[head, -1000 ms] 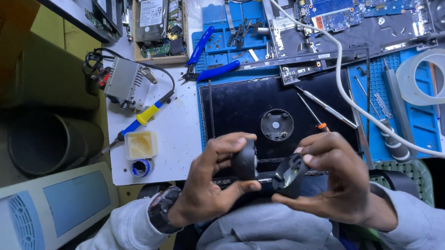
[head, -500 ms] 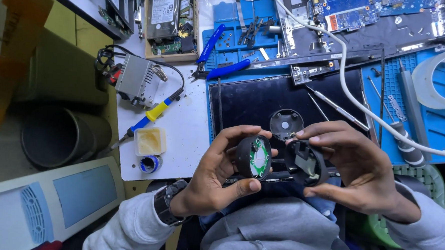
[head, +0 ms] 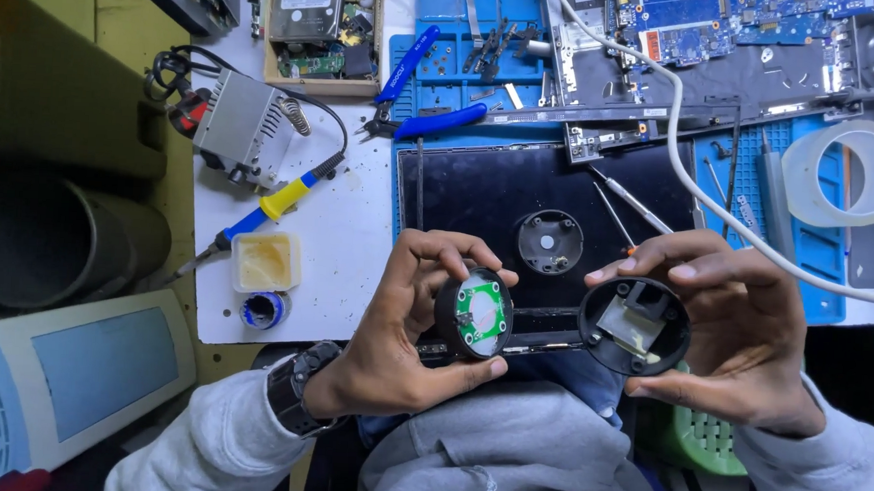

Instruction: Assembling a small circular electronic component by fitting plastic housing parts together with internal components and padding.

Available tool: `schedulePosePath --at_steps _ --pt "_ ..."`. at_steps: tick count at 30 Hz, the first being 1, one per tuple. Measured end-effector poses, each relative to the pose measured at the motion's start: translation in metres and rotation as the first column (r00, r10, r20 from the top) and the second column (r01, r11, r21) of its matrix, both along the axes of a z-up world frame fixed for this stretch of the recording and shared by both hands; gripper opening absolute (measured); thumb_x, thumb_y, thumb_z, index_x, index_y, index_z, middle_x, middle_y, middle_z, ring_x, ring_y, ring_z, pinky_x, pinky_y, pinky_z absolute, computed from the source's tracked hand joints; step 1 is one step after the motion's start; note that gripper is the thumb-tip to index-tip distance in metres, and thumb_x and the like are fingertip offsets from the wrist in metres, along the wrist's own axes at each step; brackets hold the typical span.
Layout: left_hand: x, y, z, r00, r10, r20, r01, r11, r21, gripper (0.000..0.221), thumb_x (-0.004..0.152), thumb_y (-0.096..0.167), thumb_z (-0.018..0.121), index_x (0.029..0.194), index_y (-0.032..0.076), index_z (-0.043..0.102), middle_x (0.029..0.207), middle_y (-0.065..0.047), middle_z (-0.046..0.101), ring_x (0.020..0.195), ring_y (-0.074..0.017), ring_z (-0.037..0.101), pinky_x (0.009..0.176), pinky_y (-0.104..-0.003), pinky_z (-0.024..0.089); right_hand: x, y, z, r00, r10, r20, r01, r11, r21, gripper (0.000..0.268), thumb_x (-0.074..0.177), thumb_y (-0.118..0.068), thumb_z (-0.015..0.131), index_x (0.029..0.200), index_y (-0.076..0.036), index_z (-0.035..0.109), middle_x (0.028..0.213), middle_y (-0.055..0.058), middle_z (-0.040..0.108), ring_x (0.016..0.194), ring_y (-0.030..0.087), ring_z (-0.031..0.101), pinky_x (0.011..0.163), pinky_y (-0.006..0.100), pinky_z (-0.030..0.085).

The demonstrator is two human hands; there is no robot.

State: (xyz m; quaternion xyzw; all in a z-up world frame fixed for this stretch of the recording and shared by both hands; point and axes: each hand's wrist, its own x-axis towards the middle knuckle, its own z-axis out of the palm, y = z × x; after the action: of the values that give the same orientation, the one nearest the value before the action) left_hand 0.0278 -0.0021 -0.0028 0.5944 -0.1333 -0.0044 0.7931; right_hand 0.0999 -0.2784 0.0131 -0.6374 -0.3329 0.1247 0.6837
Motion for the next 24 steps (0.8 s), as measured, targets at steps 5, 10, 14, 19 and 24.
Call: schedulePosePath --at_steps 5,10,14,19,24 --pt "0.000 0.000 0.001 1.000 -0.005 0.007 0.005 1.000 0.002 0.064 0.083 0.002 0.082 0.128 0.011 0.037 0.135 -0.018 0.053 0.128 -0.0271 0.061 0.107 -0.033 0.057 0.006 -0.009 0.001 0.992 -0.002 0.122 0.013 0.996 -0.087 0.073 0.069 -0.015 0.089 0.128 -0.009 0.046 0.123 0.025 0.060 0.119 0.040 0.074 0.112 0.053 0.068" --pt "0.001 0.001 0.001 1.000 0.008 0.012 -0.009 0.999 0.051 0.064 0.083 0.005 0.083 0.129 0.010 0.040 0.136 -0.018 0.057 0.130 -0.0265 0.062 0.112 -0.031 0.054 0.009 -0.014 -0.001 0.929 0.022 0.370 0.098 0.948 -0.303 0.066 0.065 -0.018 0.092 0.115 -0.003 0.052 0.126 0.024 0.063 0.125 0.036 0.069 0.112 0.046 0.065" --pt "0.000 0.000 0.002 0.999 0.031 0.040 -0.035 0.993 0.115 0.067 0.082 0.002 0.085 0.131 0.008 0.040 0.137 -0.019 0.057 0.133 -0.0284 0.061 0.115 -0.032 0.054 0.008 -0.016 -0.018 0.842 0.198 0.502 0.177 0.777 -0.604 0.058 0.069 -0.039 0.090 0.110 -0.008 0.063 0.123 0.012 0.071 0.113 0.031 0.066 0.097 0.042 0.054" --pt "-0.001 -0.002 -0.001 0.988 0.057 0.143 -0.090 0.967 0.237 0.065 0.084 0.002 0.086 0.132 0.006 0.042 0.135 -0.020 0.059 0.132 -0.0314 0.063 0.117 -0.036 0.056 0.010 -0.017 -0.019 0.810 0.253 0.528 0.213 0.713 -0.668 0.055 0.070 -0.038 0.088 0.106 -0.004 0.067 0.123 0.013 0.071 0.111 0.034 0.067 0.099 0.043 0.056" --pt "-0.001 -0.002 -0.007 0.974 0.073 0.213 -0.131 0.953 0.275 0.065 0.086 0.002 0.087 0.134 0.008 0.043 0.135 -0.019 0.060 0.132 -0.0332 0.064 0.118 -0.040 0.057 0.013 -0.021 -0.021 0.756 0.310 0.576 0.291 0.629 -0.721 0.046 0.073 -0.039 0.085 0.100 -0.008 0.065 0.134 0.011 0.069 0.110 0.030 0.069 0.091 0.044 0.055"
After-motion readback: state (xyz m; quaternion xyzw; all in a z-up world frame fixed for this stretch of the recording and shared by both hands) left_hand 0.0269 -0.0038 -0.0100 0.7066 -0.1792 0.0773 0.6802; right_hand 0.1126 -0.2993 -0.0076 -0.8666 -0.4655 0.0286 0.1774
